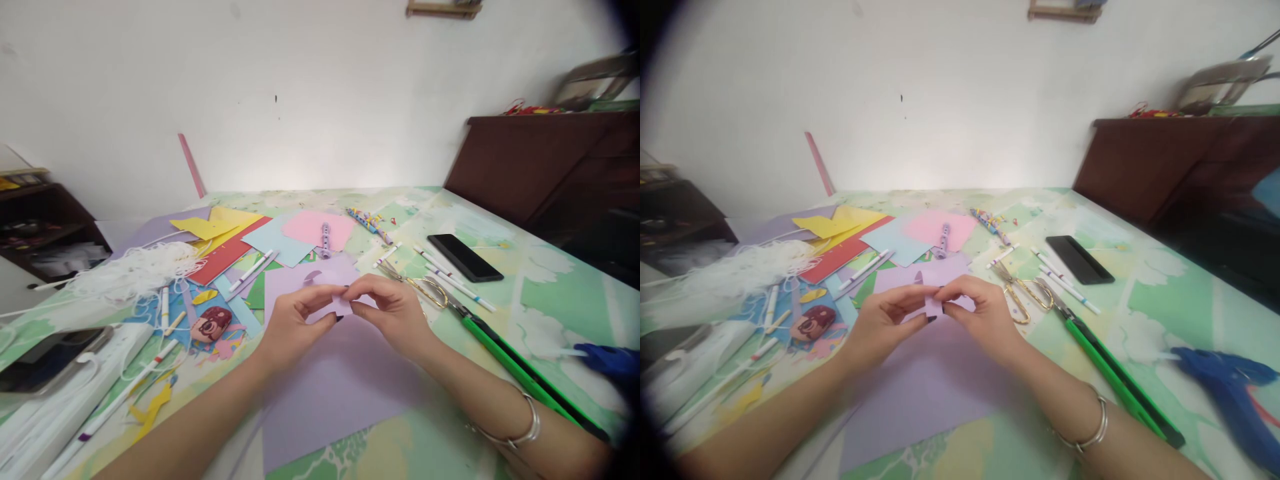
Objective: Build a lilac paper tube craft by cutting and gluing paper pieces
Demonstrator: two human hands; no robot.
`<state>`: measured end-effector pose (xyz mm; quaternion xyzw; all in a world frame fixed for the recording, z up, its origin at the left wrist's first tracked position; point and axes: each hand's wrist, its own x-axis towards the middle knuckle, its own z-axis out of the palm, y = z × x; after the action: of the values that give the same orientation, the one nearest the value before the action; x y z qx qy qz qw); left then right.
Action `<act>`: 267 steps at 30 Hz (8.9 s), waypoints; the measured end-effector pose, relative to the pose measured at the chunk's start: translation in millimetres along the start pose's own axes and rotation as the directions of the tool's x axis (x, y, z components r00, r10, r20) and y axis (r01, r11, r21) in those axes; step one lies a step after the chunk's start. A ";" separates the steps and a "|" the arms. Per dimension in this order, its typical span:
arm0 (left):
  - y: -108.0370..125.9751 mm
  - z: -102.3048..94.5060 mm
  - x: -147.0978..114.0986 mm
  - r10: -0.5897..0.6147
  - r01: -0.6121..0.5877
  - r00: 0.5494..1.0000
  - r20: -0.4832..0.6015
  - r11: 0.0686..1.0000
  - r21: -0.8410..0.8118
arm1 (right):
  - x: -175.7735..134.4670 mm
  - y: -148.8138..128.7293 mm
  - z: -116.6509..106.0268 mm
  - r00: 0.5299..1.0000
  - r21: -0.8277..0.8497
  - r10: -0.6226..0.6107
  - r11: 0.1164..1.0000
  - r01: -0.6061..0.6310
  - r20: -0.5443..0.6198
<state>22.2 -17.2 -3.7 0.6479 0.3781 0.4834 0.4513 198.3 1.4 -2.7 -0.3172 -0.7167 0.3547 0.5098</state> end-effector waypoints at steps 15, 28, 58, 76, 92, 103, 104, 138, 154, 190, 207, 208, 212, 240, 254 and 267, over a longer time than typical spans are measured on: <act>-0.7 -1.6 -0.3 0.015 0.011 0.989 -0.147 0.984 0.179 | -1.1 -1.1 -1.0 0.996 0.017 0.078 0.997 -0.079 0.047; 0.4 1.5 -0.1 0.069 -0.059 0.993 -0.097 0.993 0.101 | 0.0 -1.9 0.0 0.999 -0.220 -0.023 0.975 0.031 0.038; 4.0 0.7 2.4 0.046 -0.031 0.983 -0.180 0.996 0.086 | -3.1 -5.1 6.5 0.967 0.127 0.247 0.959 -0.252 0.056; 1.3 3.4 0.6 0.069 -0.064 0.986 -0.151 0.997 0.042 | -1.4 -7.6 8.4 0.927 0.130 0.373 0.917 -0.376 0.047; 5.4 7.3 5.5 -0.072 0.066 0.980 -0.186 0.997 -0.036 | -5.0 -7.4 13.4 0.956 0.062 0.289 0.956 -0.287 -0.041; 3.6 5.6 7.4 -0.092 0.092 0.983 -0.157 0.996 -0.006 | -7.7 -0.4 13.8 0.966 0.129 0.259 0.957 -0.260 0.019; 3.9 4.6 7.6 -0.097 0.097 0.984 -0.147 0.995 -0.005 | -7.2 -0.4 13.5 0.965 0.131 0.261 0.956 -0.261 0.021; -1.8 -17.4 9.5 0.233 -0.414 0.907 0.350 0.636 0.651 | -3.2 -9.7 -2.1 0.935 -0.498 -0.055 0.834 0.236 0.351; 2.2 -28.7 18.6 -0.200 0.182 0.978 -0.066 0.961 -0.207 | 21.4 18.3 -83.4 0.788 -0.870 0.571 0.241 -0.431 -0.232; 7.0 -16.7 14.2 -0.243 0.174 0.958 -0.151 0.915 -0.365 | -12.1 -9.7 4.3 0.663 0.426 0.309 0.568 -0.704 0.682; 8.7 -11.3 10.7 -0.267 0.209 0.960 -0.079 0.878 -0.430 | -7.6 -7.5 8.0 0.697 0.521 0.245 0.512 -0.684 0.674; 9.4 -11.2 10.8 -0.268 0.213 0.961 -0.074 0.881 -0.423 | -7.5 -7.9 8.0 0.702 0.526 0.242 0.513 -0.679 0.670; 10.8 -10.9 10.6 -0.257 0.220 0.966 -0.040 0.889 -0.402 | -7.4 -8.6 8.8 0.725 0.551 0.228 0.516 -0.656 0.650; 9.6 -17.3 12.4 -0.187 0.188 0.981 0.043 0.895 -0.404 | -16.4 -3.8 13.2 0.740 0.462 0.408 0.592 -0.660 0.535; 1.4 -26.5 18.4 -0.243 0.233 0.961 -0.132 0.968 -0.088 | 16.2 4.5 -43.4 0.905 -0.612 0.335 0.667 -0.425 -0.264; -0.4 -22.4 17.4 -0.378 0.377 0.925 0.033 0.903 -0.205 | 10.1 14.9 -37.1 0.999 -0.698 0.037 0.714 -0.047 -0.029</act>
<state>4.8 3.9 3.8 0.5100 0.4455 0.4262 0.5998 232.3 24.6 -1.6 -0.5046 -0.7868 0.0675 0.3489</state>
